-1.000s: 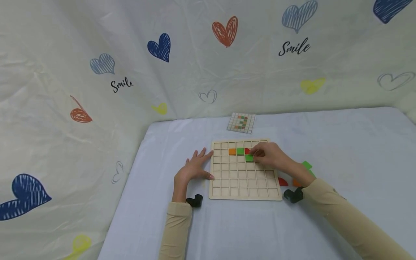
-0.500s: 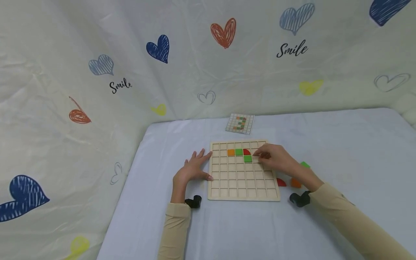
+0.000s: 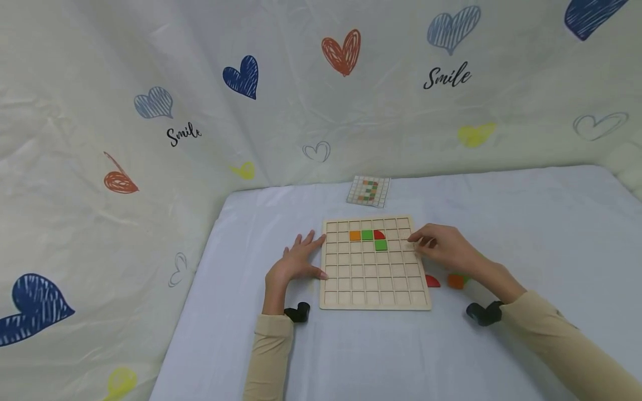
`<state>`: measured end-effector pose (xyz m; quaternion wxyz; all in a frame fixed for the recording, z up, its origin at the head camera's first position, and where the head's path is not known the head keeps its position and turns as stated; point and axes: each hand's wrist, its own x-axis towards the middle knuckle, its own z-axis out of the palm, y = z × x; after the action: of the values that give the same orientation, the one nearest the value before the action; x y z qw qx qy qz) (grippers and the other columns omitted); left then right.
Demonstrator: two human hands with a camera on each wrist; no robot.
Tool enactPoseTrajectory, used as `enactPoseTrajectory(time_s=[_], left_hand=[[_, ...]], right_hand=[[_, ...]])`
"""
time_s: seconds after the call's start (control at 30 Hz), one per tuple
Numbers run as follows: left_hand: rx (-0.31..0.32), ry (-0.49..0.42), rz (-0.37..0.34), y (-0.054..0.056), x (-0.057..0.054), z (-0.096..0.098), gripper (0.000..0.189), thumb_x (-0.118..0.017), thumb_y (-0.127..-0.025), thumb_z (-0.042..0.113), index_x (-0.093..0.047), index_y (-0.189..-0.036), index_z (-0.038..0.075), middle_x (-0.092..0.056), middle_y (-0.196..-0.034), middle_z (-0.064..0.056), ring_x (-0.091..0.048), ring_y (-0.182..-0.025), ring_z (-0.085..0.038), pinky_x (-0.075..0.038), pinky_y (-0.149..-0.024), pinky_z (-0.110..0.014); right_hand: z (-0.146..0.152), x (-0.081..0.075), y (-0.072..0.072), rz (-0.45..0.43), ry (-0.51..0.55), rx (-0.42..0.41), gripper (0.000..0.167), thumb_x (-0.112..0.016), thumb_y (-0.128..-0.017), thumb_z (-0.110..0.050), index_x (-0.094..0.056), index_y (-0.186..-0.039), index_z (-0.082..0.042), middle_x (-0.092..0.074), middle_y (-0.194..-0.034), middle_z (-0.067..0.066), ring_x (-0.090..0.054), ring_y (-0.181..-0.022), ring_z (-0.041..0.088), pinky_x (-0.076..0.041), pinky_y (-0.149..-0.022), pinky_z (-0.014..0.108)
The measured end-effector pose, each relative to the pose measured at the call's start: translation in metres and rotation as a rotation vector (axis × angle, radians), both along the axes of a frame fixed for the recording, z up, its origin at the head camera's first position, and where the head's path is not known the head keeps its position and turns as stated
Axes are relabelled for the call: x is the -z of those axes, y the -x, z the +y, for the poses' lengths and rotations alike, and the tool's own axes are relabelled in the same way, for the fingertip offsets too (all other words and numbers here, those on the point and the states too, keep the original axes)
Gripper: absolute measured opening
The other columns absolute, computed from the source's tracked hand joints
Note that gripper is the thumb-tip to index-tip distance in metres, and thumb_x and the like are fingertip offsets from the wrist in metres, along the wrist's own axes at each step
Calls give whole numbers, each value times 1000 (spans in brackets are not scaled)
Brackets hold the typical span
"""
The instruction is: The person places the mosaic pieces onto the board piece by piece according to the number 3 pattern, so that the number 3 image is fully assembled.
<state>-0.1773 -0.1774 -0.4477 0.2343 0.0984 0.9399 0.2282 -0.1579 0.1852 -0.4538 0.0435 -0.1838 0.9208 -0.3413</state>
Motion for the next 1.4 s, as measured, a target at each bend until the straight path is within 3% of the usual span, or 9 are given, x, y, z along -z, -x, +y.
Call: enactPoseTrajectory(time_s=[0.63, 0.8, 1.0, 1.13, 1.4], left_hand=[[12, 4, 6, 0, 0, 2, 103, -90, -79, 28, -31, -164, 23, -13, -174, -9, 0, -160, -39, -5, -124, -69], [11, 3, 11, 0, 0, 2, 103, -90, -79, 28, -31, -164, 22, -13, -173, -10, -1, -160, -40, -6, -124, -70], [6, 13, 17, 0, -1, 1, 103, -90, -78, 28, -32, -163, 22, -14, -173, -10, -2, -160, -40, -6, -124, -69], [6, 15, 19, 0, 0, 0, 104, -90, -78, 28, -32, -163, 23, -14, -173, -9, -2, -160, -39, -6, -124, -69], [7, -2, 17, 1, 1, 1, 104, -91, -78, 28, -32, -163, 23, -13, -173, -9, -1, -160, -40, -5, -123, -70]], right_hand=[[46, 3, -19, -45, -43, 70, 23, -74, -90, -6, -76, -112, -2, -75, -105, 8, -66, -88, 19, -54, -71, 24], [55, 6, -24, -10, -68, 76, 22, -77, -88, -7, -77, -109, -3, -75, -101, 6, -65, -84, 16, -53, -69, 23], [57, 12, -29, 47, -47, 35, 21, -82, -84, -7, -78, -104, -5, -76, -96, 0, -60, -79, 5, -52, -68, 22], [52, 14, -32, 68, -22, 1, 22, -85, -82, -7, -78, -103, -6, -76, -95, -1, -60, -79, 4, -54, -69, 22], [48, 15, -38, 22, -35, -22, 22, -85, -82, -8, -77, -103, -5, -75, -95, -2, -61, -80, 5, -56, -71, 22]])
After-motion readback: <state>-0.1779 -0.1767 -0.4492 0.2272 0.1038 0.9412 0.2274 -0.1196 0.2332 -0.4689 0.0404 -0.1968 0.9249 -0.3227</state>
